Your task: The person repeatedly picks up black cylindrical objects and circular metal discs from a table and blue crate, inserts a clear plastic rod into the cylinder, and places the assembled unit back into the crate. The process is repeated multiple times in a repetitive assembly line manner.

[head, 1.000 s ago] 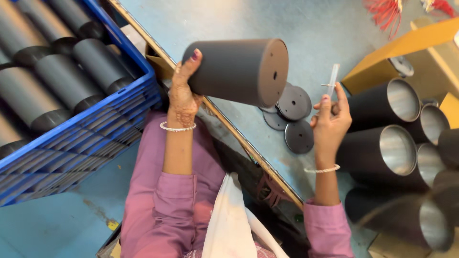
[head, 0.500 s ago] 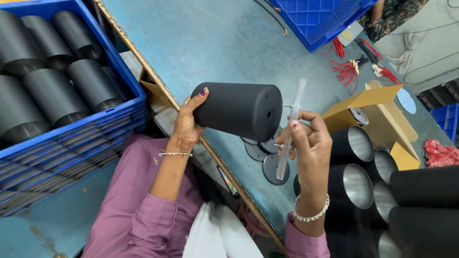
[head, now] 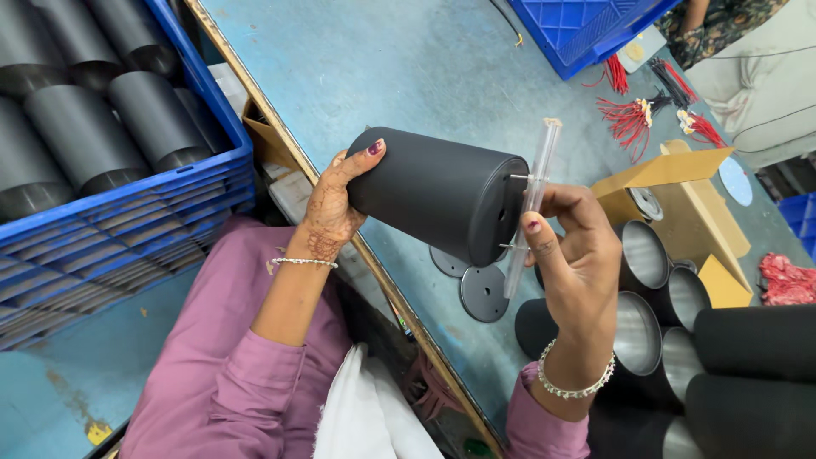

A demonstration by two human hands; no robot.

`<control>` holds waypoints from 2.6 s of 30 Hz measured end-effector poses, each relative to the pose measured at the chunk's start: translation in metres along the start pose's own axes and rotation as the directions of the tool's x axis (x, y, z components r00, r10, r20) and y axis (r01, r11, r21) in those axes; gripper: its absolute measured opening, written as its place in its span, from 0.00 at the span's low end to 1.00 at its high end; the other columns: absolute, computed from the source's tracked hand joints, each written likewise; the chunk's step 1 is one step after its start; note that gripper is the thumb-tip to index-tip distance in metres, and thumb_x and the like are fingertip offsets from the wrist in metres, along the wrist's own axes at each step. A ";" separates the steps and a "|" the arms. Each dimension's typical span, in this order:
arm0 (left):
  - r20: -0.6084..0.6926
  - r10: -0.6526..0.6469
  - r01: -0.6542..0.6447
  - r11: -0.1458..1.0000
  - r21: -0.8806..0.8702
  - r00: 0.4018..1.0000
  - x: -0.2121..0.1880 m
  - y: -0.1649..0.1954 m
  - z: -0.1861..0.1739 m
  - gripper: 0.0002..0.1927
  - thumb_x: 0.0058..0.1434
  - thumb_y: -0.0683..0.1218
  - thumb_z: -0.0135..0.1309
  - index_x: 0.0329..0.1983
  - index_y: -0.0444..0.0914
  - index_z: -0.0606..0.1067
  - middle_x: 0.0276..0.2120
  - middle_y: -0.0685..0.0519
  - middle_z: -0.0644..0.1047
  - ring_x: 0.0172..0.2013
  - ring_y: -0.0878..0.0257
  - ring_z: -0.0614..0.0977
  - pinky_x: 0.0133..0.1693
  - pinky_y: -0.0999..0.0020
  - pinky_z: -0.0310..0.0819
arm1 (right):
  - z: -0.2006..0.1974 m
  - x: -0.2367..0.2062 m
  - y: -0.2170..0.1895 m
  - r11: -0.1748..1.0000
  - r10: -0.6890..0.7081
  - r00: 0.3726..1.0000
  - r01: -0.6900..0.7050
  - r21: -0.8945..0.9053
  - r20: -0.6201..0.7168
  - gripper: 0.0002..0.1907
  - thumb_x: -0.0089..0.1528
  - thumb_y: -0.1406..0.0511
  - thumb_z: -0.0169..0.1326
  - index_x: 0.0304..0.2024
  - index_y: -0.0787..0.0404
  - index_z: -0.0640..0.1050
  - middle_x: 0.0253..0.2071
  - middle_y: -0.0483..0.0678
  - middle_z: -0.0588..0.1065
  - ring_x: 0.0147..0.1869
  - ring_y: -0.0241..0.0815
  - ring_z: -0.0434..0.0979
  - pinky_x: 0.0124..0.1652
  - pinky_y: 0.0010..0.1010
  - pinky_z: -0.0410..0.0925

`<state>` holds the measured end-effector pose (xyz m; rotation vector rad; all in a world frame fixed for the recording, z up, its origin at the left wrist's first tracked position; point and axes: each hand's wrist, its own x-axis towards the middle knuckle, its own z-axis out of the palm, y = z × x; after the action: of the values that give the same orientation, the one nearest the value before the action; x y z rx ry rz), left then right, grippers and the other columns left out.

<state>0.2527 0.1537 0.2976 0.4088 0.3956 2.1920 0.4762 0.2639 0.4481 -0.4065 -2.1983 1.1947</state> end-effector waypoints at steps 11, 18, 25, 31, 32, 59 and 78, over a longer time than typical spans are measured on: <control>-0.086 -0.063 0.068 0.996 0.055 0.994 0.002 -0.013 0.009 0.13 0.65 0.48 0.60 0.43 0.33 0.78 0.37 0.50 0.81 0.36 0.63 0.83 0.41 0.70 0.80 | 0.000 -0.008 -0.002 0.991 -0.073 0.997 0.069 -0.114 -0.023 0.32 0.65 0.72 0.62 0.71 0.67 0.69 0.47 0.48 0.66 0.46 0.31 0.69 0.42 0.20 0.69; -0.129 -0.117 0.138 0.976 0.170 0.985 -0.006 -0.006 0.018 0.13 0.68 0.49 0.62 0.40 0.32 0.79 0.32 0.50 0.79 0.26 0.65 0.76 0.21 0.73 0.59 | -0.010 0.008 -0.011 0.899 -0.282 0.951 0.309 -0.312 0.129 0.30 0.66 0.67 0.60 0.70 0.68 0.69 0.58 0.50 0.69 0.59 0.44 0.70 0.55 0.29 0.68; -0.265 -0.080 0.128 0.977 0.170 0.961 -0.010 -0.020 0.042 0.12 0.62 0.50 0.61 0.39 0.36 0.78 0.33 0.53 0.81 0.33 0.68 0.83 0.38 0.72 0.78 | 0.021 0.004 0.008 0.886 -0.194 0.953 0.067 -0.459 -0.234 0.16 0.78 0.58 0.44 0.49 0.68 0.68 0.39 0.52 0.69 0.41 0.44 0.68 0.45 0.32 0.65; -0.186 -0.250 0.288 0.931 0.223 0.950 -0.006 -0.014 0.027 0.18 0.63 0.55 0.61 0.36 0.33 0.81 0.30 0.52 0.81 0.28 0.67 0.80 0.32 0.73 0.74 | 0.013 0.001 0.003 0.690 -0.430 0.901 0.363 -0.626 0.049 0.20 0.72 0.55 0.52 0.39 0.68 0.70 0.31 0.53 0.66 0.30 0.50 0.67 0.32 0.36 0.62; -0.186 -0.322 0.355 0.918 0.178 0.928 -0.005 -0.014 0.025 0.17 0.61 0.54 0.61 0.36 0.34 0.81 0.30 0.53 0.81 0.29 0.67 0.81 0.32 0.72 0.76 | 0.013 -0.001 -0.001 0.606 -0.504 0.847 0.486 -0.630 0.170 0.22 0.68 0.53 0.54 0.37 0.67 0.71 0.29 0.53 0.66 0.30 0.51 0.67 0.32 0.37 0.62; 0.045 0.503 -0.382 0.592 0.709 0.863 -0.040 0.024 0.046 0.23 0.70 0.50 0.61 0.22 0.33 0.70 0.20 0.63 0.67 0.25 0.75 0.63 0.28 0.76 0.56 | 0.026 0.017 0.041 0.939 0.103 0.991 -0.066 0.338 -0.091 0.24 0.73 0.58 0.50 0.65 0.69 0.69 0.50 0.48 0.75 0.50 0.31 0.75 0.48 0.23 0.70; -0.263 0.107 -0.029 0.958 0.285 0.959 -0.021 0.008 0.037 0.17 0.66 0.52 0.60 0.28 0.34 0.79 0.24 0.56 0.78 0.23 0.71 0.76 0.27 0.75 0.70 | 0.018 0.004 0.006 0.895 -0.285 0.957 0.284 -0.345 0.046 0.33 0.71 0.70 0.56 0.78 0.66 0.61 0.51 0.47 0.65 0.52 0.34 0.67 0.55 0.24 0.65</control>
<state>0.2750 0.1373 0.3314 0.2694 0.8631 2.2737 0.4618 0.2579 0.4372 -0.2144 -2.3694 0.6467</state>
